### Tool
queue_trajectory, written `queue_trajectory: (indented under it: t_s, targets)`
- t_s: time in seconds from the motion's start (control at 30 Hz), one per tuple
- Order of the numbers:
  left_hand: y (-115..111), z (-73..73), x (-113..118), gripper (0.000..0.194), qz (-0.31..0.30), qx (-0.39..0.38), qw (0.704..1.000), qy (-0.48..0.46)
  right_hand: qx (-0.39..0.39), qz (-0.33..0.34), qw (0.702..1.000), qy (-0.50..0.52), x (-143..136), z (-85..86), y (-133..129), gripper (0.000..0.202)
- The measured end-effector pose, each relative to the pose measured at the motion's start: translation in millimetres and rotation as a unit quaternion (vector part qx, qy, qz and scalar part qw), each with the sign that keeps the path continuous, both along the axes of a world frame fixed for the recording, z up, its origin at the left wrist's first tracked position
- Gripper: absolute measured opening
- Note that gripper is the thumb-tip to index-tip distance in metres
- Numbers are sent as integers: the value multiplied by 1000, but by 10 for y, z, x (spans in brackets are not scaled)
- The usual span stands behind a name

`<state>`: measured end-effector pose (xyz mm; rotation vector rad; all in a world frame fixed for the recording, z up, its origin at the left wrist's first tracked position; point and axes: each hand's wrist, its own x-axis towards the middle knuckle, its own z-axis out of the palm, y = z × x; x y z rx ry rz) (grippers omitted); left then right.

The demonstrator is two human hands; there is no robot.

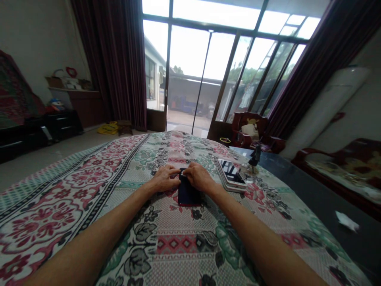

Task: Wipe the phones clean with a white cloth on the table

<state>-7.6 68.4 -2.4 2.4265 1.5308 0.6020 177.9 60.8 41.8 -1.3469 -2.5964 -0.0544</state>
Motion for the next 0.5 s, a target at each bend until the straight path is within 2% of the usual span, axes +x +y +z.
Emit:
queue_trajectory:
  t_s: [0.13, 0.23, 0.37, 0.5]
  targets:
    - [-1, 32, 10, 42, -13, 8, 1000, 12, 11, -51, 999, -9, -157, -25, 211, 30]
    - [-6, 58, 12, 42, -14, -1, 1000, 22, 20, -56, 998, -15, -205, -57, 286, 30]
    - [-15, 68, -6, 44, -33, -8, 999, 25, 23, -28, 999, -9, -164, -86, 266, 30]
    - [-28, 74, -11, 42, -35, -18, 999, 37, 13, 35, 999, 18, -54, -89, 117, 29]
